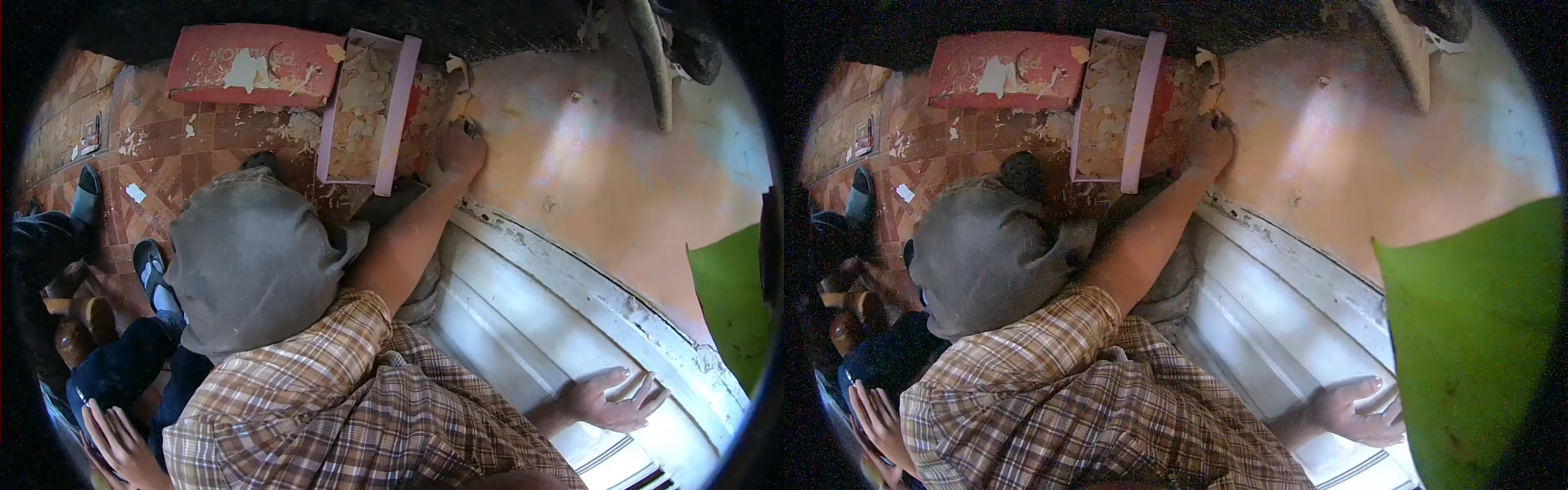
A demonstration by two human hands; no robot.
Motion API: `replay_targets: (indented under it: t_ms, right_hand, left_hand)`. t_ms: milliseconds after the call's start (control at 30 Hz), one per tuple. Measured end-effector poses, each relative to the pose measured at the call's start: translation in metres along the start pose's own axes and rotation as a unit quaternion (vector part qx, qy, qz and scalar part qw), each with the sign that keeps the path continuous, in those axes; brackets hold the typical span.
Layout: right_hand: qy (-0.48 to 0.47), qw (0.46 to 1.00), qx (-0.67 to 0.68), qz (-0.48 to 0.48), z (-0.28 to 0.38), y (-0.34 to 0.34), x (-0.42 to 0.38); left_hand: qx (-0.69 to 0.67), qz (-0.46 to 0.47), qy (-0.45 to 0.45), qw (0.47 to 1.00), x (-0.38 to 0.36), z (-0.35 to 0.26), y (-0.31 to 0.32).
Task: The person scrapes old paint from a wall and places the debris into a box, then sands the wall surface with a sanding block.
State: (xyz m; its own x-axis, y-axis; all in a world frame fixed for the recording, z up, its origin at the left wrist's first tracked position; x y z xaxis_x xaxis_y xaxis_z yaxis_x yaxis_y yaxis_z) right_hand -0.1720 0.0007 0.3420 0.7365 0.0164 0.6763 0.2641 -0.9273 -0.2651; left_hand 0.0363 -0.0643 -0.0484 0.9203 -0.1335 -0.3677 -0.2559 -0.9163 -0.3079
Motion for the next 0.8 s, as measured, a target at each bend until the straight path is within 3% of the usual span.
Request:
replay_targets:
  t_ms: [67,233,300,333,400,467,500,567,667,800]
  right_hand:
    - [0.04,0.998,0.05,-0.012,-0.002,0.002,0.0]
    - [-0.024,0.999,0.002,-0.031,0.001,0.0,0.004]
    - [-0.008,0.999,0.015,-0.033,0.001,0.001,0.003]
    - [0.0,0.999,0.022,-0.036,0.001,0.002,0.003]
    - [0.002,0.999,0.017,-0.038,-0.001,0.003,0.002]
    - [-0.001,0.999,0.008,-0.036,-0.002,0.003,0.001]
    - [-0.001,0.999,0.006,-0.037,-0.003,0.003,0.001]
    - [-0.004,0.999,0.001,-0.039,-0.002,0.003,0.002]
    - [-0.018,0.998,0.01,-0.059,0.001,0.003,0.002]
    - [-0.028,0.998,0.029,-0.052,-0.004,0.004,0.004]
  left_hand:
    - [-0.027,-0.003,-0.019,0.999,0.007,-0.007,-0.006]
    - [-0.116,-0.027,-0.105,0.987,0.038,0.012,-0.014]
    - [-0.221,0.099,-0.166,0.956,0.057,0.038,-0.01]
    - [-0.221,0.098,-0.163,0.957,0.049,0.028,-0.025]
    - [-0.207,-0.004,-0.021,0.978,0.014,0.009,-0.057]
    - [-0.113,0.002,0.068,0.991,-0.018,0.004,-0.048]
    - [-0.111,0.001,0.067,0.991,-0.033,0.001,-0.046]
    - [-0.146,-0.019,0.182,0.972,-0.054,-0.009,-0.043]
    - [-0.224,-0.033,0.155,0.962,-0.047,-0.001,-0.021]
    - [-0.228,-0.018,0.093,0.969,-0.027,-0.004,-0.019]
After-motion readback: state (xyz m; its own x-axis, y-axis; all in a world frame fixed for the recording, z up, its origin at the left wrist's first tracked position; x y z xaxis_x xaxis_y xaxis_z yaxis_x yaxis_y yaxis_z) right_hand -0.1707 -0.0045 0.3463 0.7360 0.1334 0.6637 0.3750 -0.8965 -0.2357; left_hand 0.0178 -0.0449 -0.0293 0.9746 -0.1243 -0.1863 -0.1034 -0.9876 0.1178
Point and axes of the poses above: each hand's wrist, its own x-axis towards the middle knuckle, its own y-axis out of the palm, z = x × y, the point moved 2 cm from there along x, towards the middle knuckle, and after that the axes turned 1 degree about -x, right-handed, at the moved point
